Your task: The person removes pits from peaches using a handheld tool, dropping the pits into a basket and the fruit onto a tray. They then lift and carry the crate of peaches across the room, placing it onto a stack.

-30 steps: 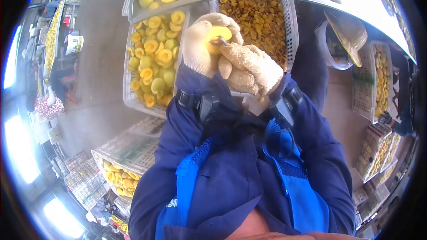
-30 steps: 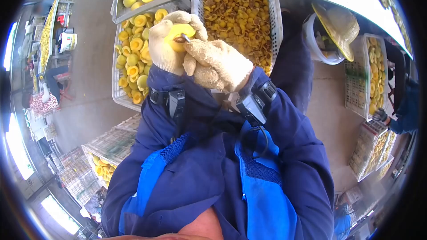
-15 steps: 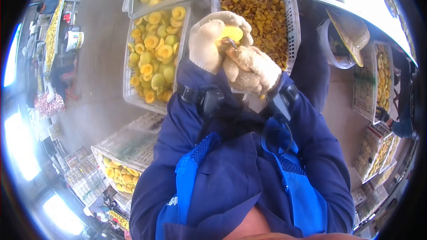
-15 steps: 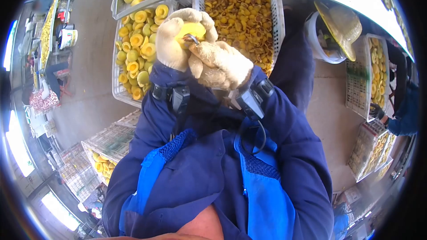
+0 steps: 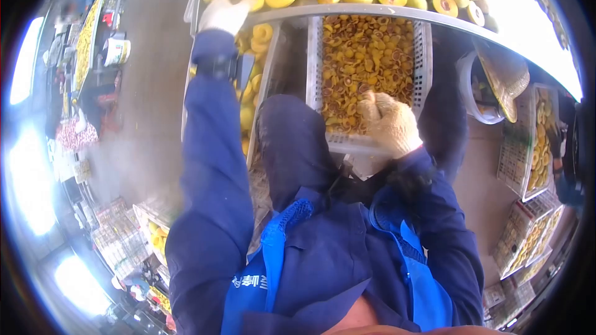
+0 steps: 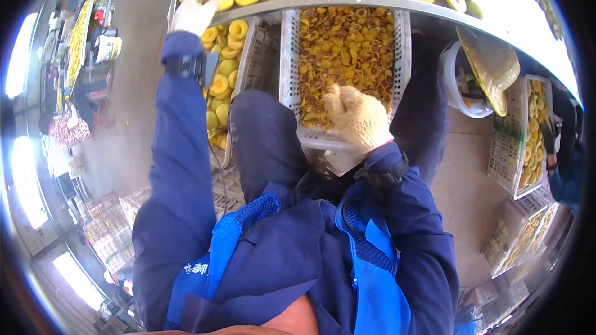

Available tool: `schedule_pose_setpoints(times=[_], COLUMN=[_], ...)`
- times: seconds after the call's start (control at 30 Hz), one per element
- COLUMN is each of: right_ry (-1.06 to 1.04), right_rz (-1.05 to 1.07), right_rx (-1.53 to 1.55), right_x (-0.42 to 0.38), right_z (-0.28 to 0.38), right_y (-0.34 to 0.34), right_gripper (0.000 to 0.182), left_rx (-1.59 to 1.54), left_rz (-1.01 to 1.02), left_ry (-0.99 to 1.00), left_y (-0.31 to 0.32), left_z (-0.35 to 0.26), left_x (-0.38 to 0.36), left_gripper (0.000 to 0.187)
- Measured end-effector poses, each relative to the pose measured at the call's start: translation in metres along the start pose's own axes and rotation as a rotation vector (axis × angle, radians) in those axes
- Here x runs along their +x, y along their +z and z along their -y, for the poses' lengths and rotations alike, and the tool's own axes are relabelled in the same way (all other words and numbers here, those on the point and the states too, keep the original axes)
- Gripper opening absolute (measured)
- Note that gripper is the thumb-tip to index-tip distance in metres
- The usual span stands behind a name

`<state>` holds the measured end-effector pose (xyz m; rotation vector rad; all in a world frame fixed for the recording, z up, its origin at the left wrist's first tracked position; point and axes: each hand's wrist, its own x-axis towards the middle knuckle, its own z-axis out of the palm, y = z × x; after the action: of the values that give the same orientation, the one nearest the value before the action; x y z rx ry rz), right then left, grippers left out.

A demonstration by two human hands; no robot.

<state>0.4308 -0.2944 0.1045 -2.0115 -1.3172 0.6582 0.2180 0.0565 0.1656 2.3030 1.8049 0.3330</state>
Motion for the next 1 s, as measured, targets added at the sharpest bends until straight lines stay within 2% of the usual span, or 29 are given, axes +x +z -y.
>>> schedule_pose_setpoints(times=[0.03,0.1,0.13,0.17,0.23,0.3,0.37,0.43,0.47,0.6,0.7,0.73,0.8,0.83,1.0], right_ry=[-0.003,0.077,0.092,0.105,0.074,0.110,0.076,0.060,0.036,-0.054,-0.092,-0.098,-0.106,-0.103,-0.106], right_rz=[0.004,0.031,0.033,0.036,0.056,0.119,0.164,0.170,0.150,0.016,-0.076,-0.097,-0.140,-0.122,-0.039], right_rx=[0.078,0.181,0.243,0.307,0.415,0.560,0.761,0.816,0.811,0.720,0.518,0.522,0.531,0.492,0.438], right_x=[0.004,0.005,0.006,0.007,0.013,0.019,0.020,0.021,0.020,0.014,0.006,0.005,0.001,0.001,-0.003], right_z=[0.004,0.011,0.018,0.024,0.036,0.062,0.091,0.117,0.126,0.151,0.146,0.146,0.148,0.147,0.143], right_y=[0.000,-0.003,-0.005,-0.008,-0.014,-0.023,-0.023,-0.023,-0.019,-0.014,-0.009,-0.007,-0.004,-0.004,-0.002], right_gripper=[0.035,0.035,0.035,0.035,0.038,0.039,0.040,0.039,0.037,0.033,0.036,0.036,0.036,0.037,0.039], left_rx=[0.255,0.434,0.706,0.439,-0.949,-1.509,-1.809,-2.066,-2.086,-1.865,-1.997,-2.043,-2.122,-2.160,-1.937], left_rz=[0.061,0.318,0.316,0.218,0.105,0.214,0.303,0.325,0.320,0.293,0.280,0.278,0.241,0.219,0.145], left_ry=[0.040,0.247,0.827,0.663,-0.049,-0.103,-0.010,-0.067,-0.125,-0.046,-0.048,-0.122,-0.145,-0.158,-0.063], left_y=[0.022,0.020,0.042,0.047,0.041,0.003,-0.017,-0.027,-0.034,-0.032,-0.022,-0.021,-0.017,-0.016,-0.027], left_z=[0.006,-0.008,0.024,0.028,0.011,-0.004,-0.029,-0.061,-0.078,-0.093,-0.093,-0.092,-0.094,-0.094,-0.101], left_x=[0.029,0.053,0.083,0.075,0.027,-0.021,-0.073,-0.115,-0.134,-0.174,-0.184,-0.185,-0.190,-0.192,-0.201], left_gripper=[0.052,0.049,0.039,0.027,0.025,0.039,0.045,0.043,0.050,0.049,0.047,0.041,0.040,0.039,0.034])
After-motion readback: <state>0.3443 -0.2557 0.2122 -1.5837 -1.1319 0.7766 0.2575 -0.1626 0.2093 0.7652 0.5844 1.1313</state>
